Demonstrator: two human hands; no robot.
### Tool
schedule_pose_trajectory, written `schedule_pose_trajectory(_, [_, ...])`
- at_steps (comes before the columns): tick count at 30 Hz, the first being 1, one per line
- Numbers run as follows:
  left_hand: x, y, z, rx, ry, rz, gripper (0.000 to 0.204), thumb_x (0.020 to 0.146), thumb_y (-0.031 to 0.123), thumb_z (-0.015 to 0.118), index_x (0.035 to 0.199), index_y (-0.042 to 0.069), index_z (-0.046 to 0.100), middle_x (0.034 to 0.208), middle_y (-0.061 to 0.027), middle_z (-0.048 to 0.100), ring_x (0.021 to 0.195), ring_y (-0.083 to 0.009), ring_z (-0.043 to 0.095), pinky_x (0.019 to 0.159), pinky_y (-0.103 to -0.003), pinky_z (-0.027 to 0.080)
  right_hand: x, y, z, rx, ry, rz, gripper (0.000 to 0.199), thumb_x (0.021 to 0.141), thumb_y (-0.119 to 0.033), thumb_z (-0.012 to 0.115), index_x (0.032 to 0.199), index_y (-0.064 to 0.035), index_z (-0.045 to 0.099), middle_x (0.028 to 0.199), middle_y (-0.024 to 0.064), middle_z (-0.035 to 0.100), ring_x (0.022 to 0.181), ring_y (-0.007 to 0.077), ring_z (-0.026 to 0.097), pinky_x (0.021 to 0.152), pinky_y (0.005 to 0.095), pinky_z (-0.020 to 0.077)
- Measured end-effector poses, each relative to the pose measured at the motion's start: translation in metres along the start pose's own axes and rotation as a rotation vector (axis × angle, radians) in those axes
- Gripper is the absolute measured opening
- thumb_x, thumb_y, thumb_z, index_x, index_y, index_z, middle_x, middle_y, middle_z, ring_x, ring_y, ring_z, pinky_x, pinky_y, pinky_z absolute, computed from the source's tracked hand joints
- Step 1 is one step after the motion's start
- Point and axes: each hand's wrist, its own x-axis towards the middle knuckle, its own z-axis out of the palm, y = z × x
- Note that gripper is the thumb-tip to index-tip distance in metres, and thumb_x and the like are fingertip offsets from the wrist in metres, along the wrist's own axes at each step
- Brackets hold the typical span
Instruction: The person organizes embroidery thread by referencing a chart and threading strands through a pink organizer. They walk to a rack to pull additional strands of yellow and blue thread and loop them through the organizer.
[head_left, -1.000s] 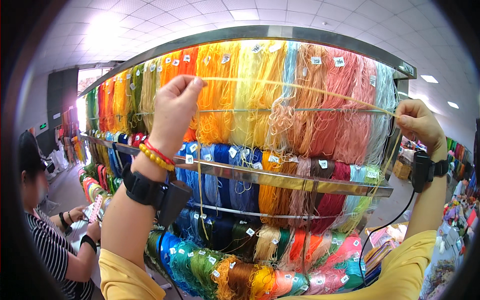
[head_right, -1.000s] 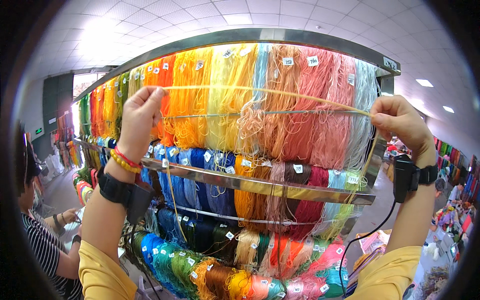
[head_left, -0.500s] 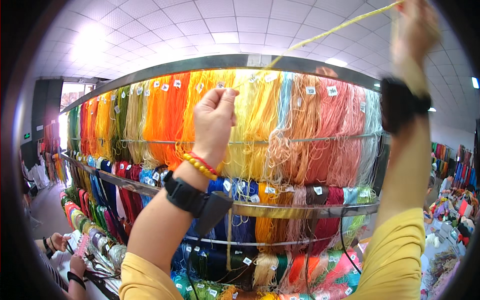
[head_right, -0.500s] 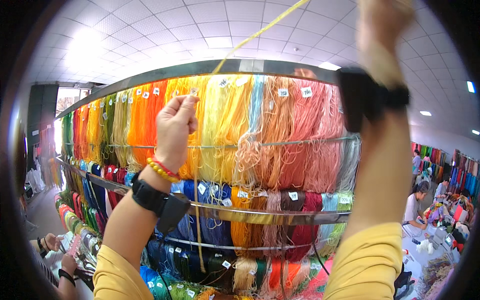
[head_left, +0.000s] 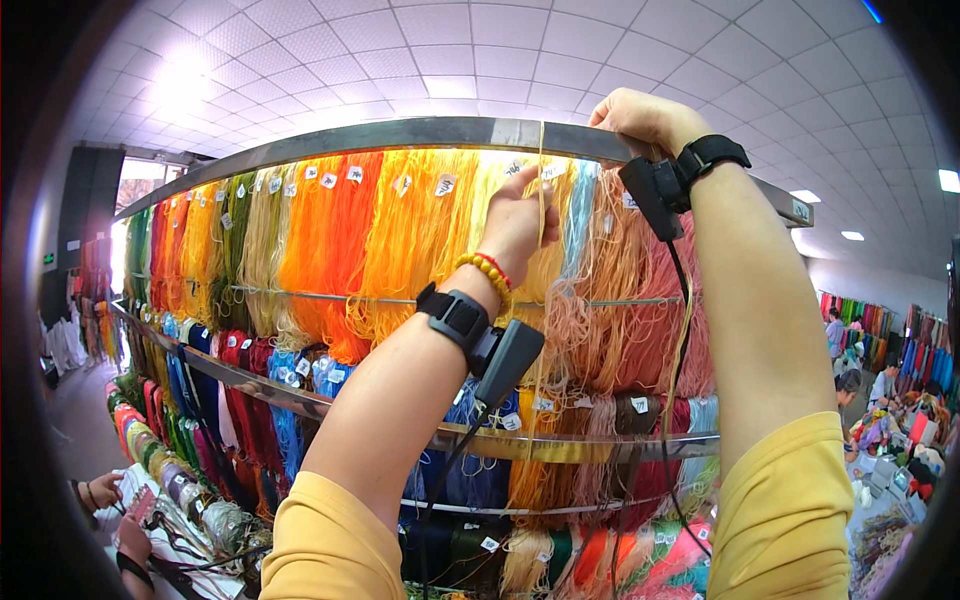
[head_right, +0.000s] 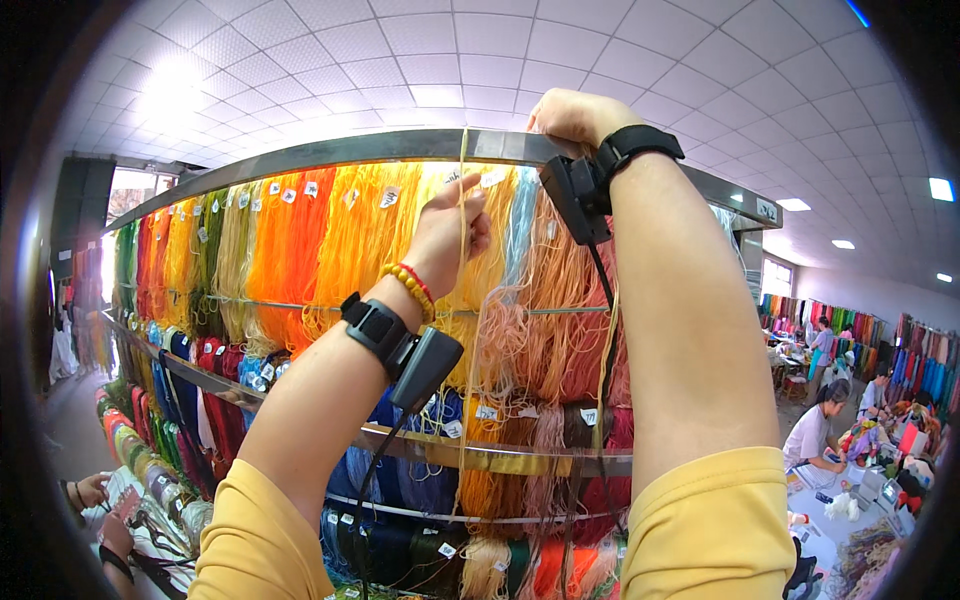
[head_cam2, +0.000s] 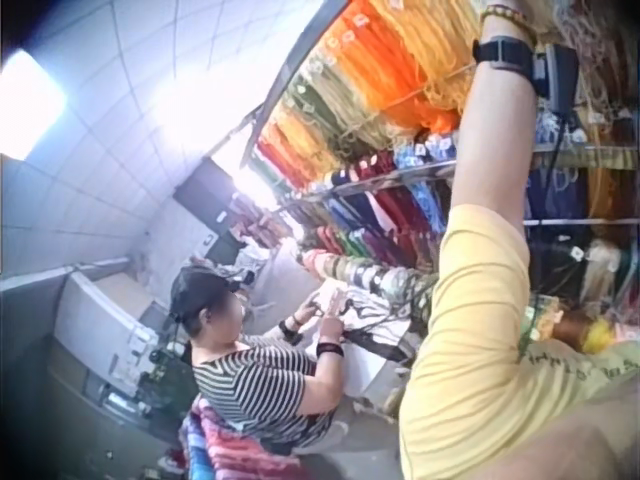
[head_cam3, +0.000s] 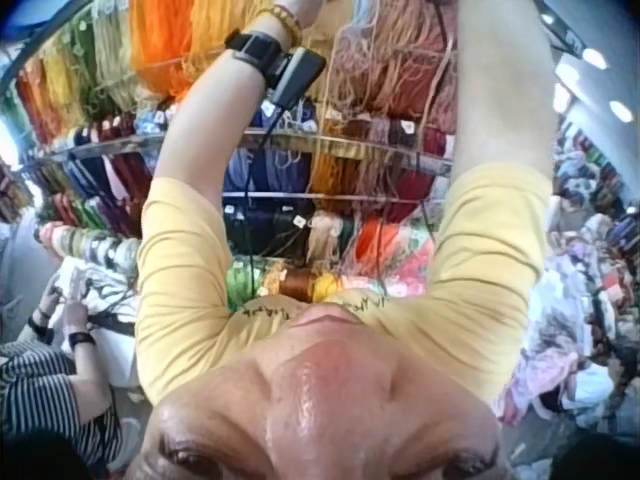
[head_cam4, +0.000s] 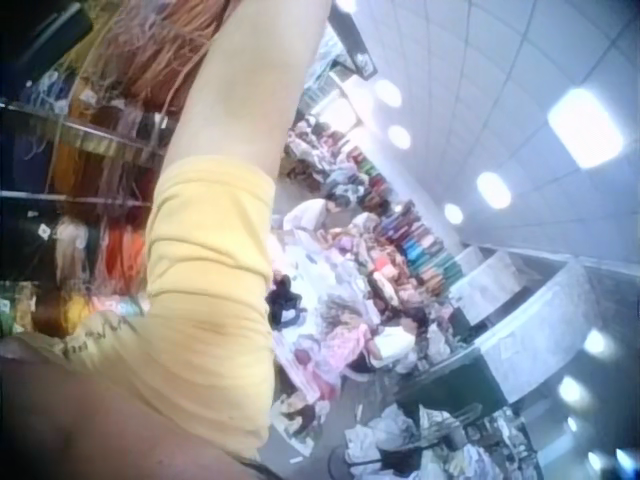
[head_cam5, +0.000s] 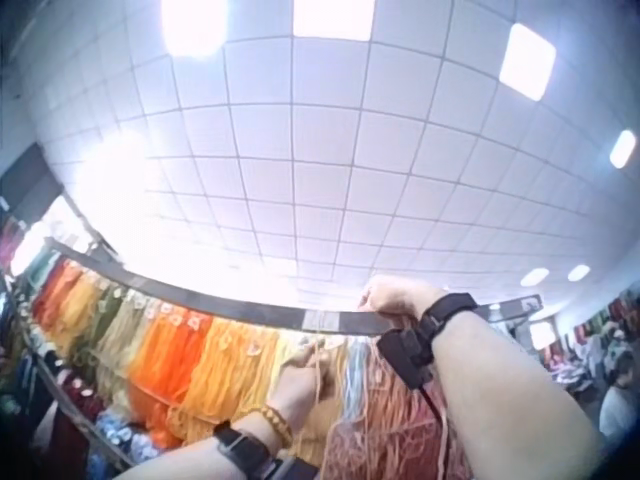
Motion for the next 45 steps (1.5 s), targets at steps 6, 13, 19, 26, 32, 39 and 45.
schedule_pose_trajectory(6, [0.029, 0.005, 0.018, -0.099, -0.084, 0.078, 0.011, 0.084, 0.010, 0.049, 0.094, 0.009, 0.048, 0.062, 0.0005, 0.045, 0.050, -0.0067, 0.042, 0.045, -0.019, 0.037, -0.001, -0.005, -0.001, 0.068, -0.134, 0.093, 0.013, 0.077, -0.007, 0.049, 0.085, 0.0009, 0.055, 0.065, 0.0101, 0.060, 0.050, 0.0139, 0.060, 0.043, 0.0232, 0.0488])
schedule_pose_trajectory(13, [0.034, -0.006, 0.017, -0.246, -0.044, 0.162, 0.006, 0.081, 0.011, 0.053, 0.080, 0.005, 0.052, 0.060, -0.0004, 0.046, 0.048, -0.0082, 0.043, 0.044, -0.019, 0.035, 0.011, 0.007, -0.005, 0.002, -0.102, 0.110, 0.017, 0.077, -0.009, 0.047, 0.087, 0.0006, 0.057, 0.067, 0.0107, 0.061, 0.051, 0.0137, 0.060, 0.048, 0.0248, 0.0507])
schedule_pose_trajectory(19, [0.021, -0.001, 0.012, -0.187, -0.108, 0.127, 0.010, 0.082, 0.012, 0.054, 0.088, 0.005, 0.051, 0.060, -0.0002, 0.045, 0.050, -0.0080, 0.043, 0.045, -0.019, 0.035, -0.003, -0.001, 0.000, 0.044, -0.070, 0.199, 0.021, 0.075, -0.017, 0.051, 0.086, 0.0002, 0.057, 0.068, 0.0117, 0.061, 0.053, 0.0150, 0.059, 0.049, 0.0265, 0.0503])
schedule_pose_trajectory(26, [0.027, 0.005, 0.018, -0.117, -0.187, 0.166, 0.007, 0.082, 0.011, 0.054, 0.079, 0.006, 0.050, 0.059, -0.0001, 0.045, 0.050, -0.0087, 0.043, 0.046, -0.021, 0.034, -0.024, -0.022, 0.006, -0.048, -0.095, 0.164, 0.023, 0.074, -0.022, 0.050, 0.080, -0.0011, 0.055, 0.063, 0.0139, 0.060, 0.051, 0.0187, 0.059, 0.048, 0.0293, 0.0501])
schedule_pose_trajectory(32, [0.027, -0.004, 0.020, -0.236, -0.160, 0.177, 0.011, 0.080, 0.013, 0.059, 0.078, 0.005, 0.052, 0.058, 0.0013, 0.044, 0.048, -0.0066, 0.041, 0.044, -0.018, 0.034, 0.003, 0.004, -0.005, 0.005, -0.106, 0.176, 0.029, 0.075, -0.029, 0.051, 0.081, -0.0011, 0.055, 0.062, 0.0146, 0.060, 0.051, 0.0199, 0.060, 0.048, 0.0307, 0.0499])
schedule_pose_trajectory(39, [0.028, -0.008, 0.031, -0.164, -0.261, 0.267, 0.013, 0.081, 0.013, 0.056, 0.087, 0.002, 0.054, 0.060, 0.0011, 0.045, 0.049, -0.0060, 0.041, 0.044, -0.019, 0.033, -0.020, -0.010, 0.002, 0.195, -0.121, 0.126, 0.034, 0.078, -0.034, 0.052, 0.083, -0.0006, 0.056, 0.068, 0.0110, 0.060, 0.055, 0.0155, 0.058, 0.052, 0.0276, 0.0486])
schedule_pose_trajectory(45, [0.021, -0.013, 0.038, -0.248, -0.293, 0.239, 0.013, 0.083, 0.012, 0.053, 0.086, 0.000, 0.056, 0.062, 0.0000, 0.050, 0.049, -0.0052, 0.041, 0.046, -0.016, 0.035, -0.031, -0.018, -0.010, 0.326, -0.364, 0.113, 0.042, 0.079, -0.040, 0.051, 0.090, 0.0000, 0.056, 0.073, 0.0101, 0.060, 0.059, 0.0147, 0.057, 0.054, 0.0266, 0.0486])
